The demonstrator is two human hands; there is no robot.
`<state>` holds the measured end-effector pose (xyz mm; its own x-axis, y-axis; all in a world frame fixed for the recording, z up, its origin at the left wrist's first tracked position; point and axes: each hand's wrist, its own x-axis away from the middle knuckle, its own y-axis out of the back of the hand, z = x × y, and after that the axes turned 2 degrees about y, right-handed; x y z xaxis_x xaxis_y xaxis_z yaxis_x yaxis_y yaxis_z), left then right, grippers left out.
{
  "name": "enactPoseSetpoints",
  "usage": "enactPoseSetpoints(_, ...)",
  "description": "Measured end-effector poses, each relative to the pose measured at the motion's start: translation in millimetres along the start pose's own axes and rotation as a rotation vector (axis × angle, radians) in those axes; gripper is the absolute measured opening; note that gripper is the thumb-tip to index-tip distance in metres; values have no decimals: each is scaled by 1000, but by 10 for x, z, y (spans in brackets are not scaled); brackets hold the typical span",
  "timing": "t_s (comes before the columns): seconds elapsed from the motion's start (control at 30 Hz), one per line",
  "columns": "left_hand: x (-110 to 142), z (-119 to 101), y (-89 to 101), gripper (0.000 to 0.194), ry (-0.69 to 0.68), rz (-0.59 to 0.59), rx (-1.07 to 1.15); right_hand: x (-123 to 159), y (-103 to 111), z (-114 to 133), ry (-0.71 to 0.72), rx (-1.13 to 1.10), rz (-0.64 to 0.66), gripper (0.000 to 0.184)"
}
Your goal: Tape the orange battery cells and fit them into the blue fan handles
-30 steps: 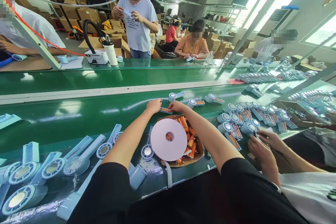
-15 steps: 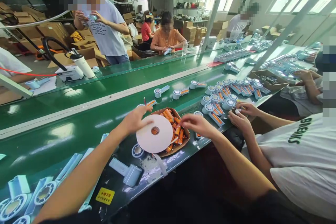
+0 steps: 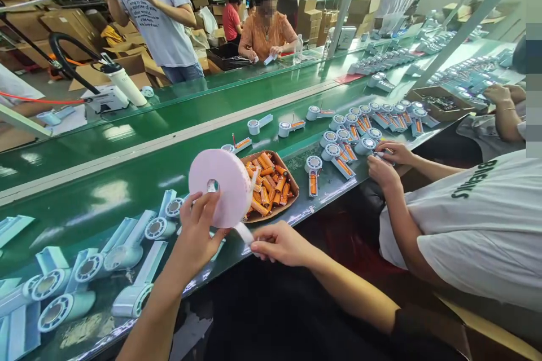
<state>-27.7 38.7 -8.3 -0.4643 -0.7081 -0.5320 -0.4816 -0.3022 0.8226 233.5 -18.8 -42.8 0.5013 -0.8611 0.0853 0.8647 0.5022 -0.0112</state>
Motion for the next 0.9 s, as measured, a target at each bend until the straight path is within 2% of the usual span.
enactPoseSetpoints(0.1, 241, -28, -30, 89, 198, -139, 45, 77, -44, 120, 135, 162, 211, 39)
enactPoseSetpoints(0.17, 382, -12, -94, 88, 355, -163, 124, 86, 11, 151, 214, 295, 389, 34)
enactPoseSetpoints(0.2, 439, -2, -137, 87, 402, -158, 163, 51, 53, 156, 236, 375, 423, 32)
enactPoseSetpoints(0.23, 484, 4, -184, 86, 426, -150, 185, -13, 99, 158, 245, 472, 381, 29)
enactPoseSetpoints(0.27, 517, 4, -232, 85, 425, -141, 186, -104, 146, 158, 241, 582, 264, 25)
enactPoseSetpoints(0.37, 543, -37, -350, 85, 325, -140, 92, -456, 269, 147, 164, 896, -189, 25)
enactPoseSetpoints(0.4, 536, -60, -372, 85, 284, -146, 55, -563, 302, 139, 135, 975, -263, 29)
enactPoseSetpoints(0.47, 520, -106, -385, 86, 223, -154, 6, -708, 367, 116, 96, 1016, -293, 34)
enactPoseSetpoints(0.5, 518, -125, -379, 86, 210, -157, -8, -739, 402, 102, 86, 957, -309, 34)
enactPoseSetpoints(0.57, 532, -147, -356, 85, 210, -163, -28, -725, 484, 83, 101, 700, -408, 37)
enactPoseSetpoints(0.67, 592, -163, -339, 85, 222, -164, -51, -594, 599, 100, 200, 196, -584, 44)
enactPoseSetpoints(0.73, 637, -182, -355, 85, 233, -149, -62, -492, 622, 144, 292, -56, -638, 41)
enactPoseSetpoints(0.8, 669, -221, -383, 87, 234, -122, -66, -401, 581, 195, 374, -216, -654, 36)
enactPoseSetpoints(0.9, 690, -311, -412, 88, 216, -90, -67, -296, 450, 250, 458, -332, -677, 37)
